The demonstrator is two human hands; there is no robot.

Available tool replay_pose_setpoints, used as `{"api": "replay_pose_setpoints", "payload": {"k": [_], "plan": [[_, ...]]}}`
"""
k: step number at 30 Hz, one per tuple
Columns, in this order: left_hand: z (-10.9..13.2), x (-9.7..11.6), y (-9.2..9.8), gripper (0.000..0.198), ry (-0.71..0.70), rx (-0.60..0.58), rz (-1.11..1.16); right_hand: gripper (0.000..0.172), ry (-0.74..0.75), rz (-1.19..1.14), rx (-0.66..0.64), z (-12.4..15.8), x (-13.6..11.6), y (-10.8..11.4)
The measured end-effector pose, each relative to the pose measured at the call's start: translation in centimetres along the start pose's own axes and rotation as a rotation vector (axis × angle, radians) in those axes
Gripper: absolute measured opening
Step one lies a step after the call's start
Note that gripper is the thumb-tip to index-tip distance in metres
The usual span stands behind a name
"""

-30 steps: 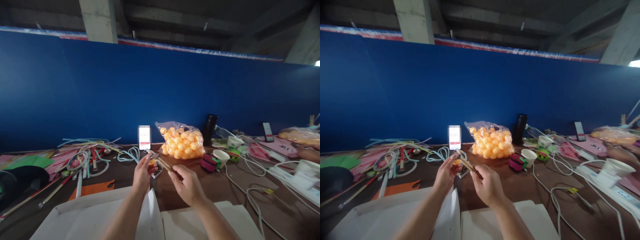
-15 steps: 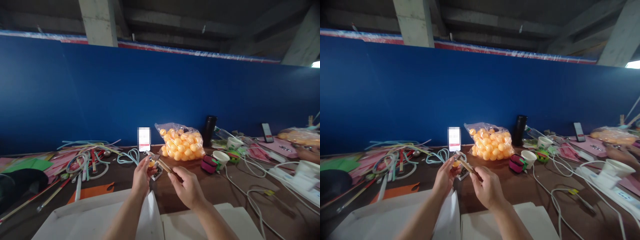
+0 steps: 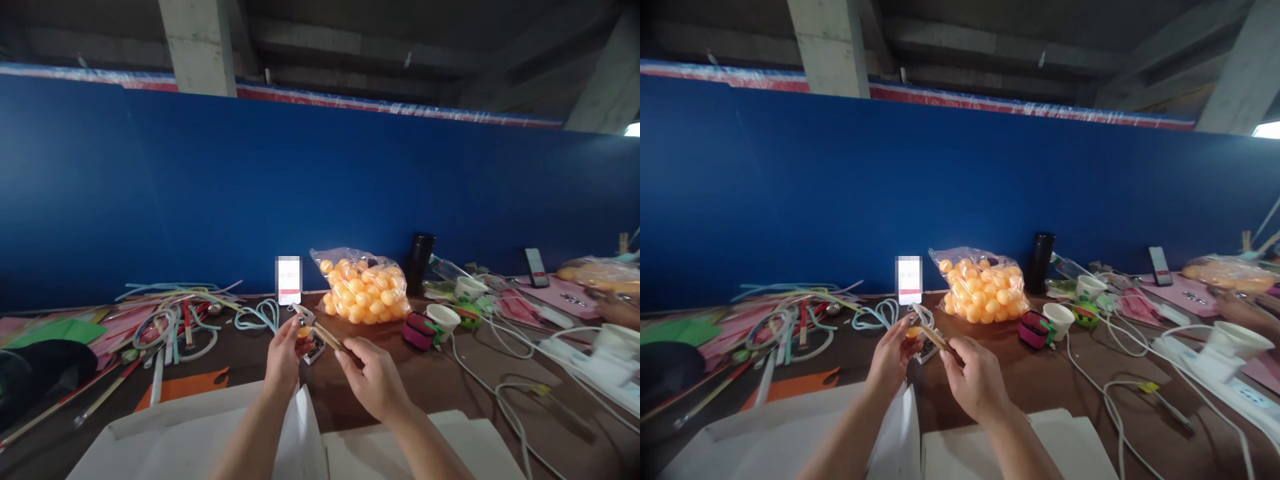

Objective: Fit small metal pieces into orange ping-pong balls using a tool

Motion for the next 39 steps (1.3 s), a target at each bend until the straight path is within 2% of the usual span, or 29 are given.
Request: {"api": "replay_pose_setpoints", "payload": {"k": [5, 11, 20, 27, 39], "plan": [[0.1, -0.2, -0.1, 0.044, 0.005, 0.008, 0.009, 0.016, 0.017, -0.030, 0.021, 0.0, -0.2, 0.2], [0.3, -0.1, -0.2, 0.042, -0.006, 0.012, 0.028, 0.017, 0.005, -0.011, -0.038, 0.2, -0.1, -0.6], [0.2, 0.0, -0.1, 0.042, -0.015, 0.011, 0.029, 0.017, -0.009, -0.009, -0.051, 0.0, -0.3, -0.3], [0.4, -0.4, -0.5, 0.044, -0.010, -0.022, 0.034, 0.016, 0.007, -0.037, 0.022, 0.0, -0.1, 0.4], [0.5, 0.7, -0.4, 0.046, -0.041, -0.003, 0.010, 0.019, 0.021, 0.025, -0.029, 0.1, -0.4, -0.1]]}}
Point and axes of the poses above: each hand's wrist, its own z-axis away from the middle knuckle, its own y-axis out of the back of the hand, x = y × z, the point moved 10 cm from there along -z, towards the middle knuckle, and after that the axes turned 1 degree about -y, right-handed, at the moved point
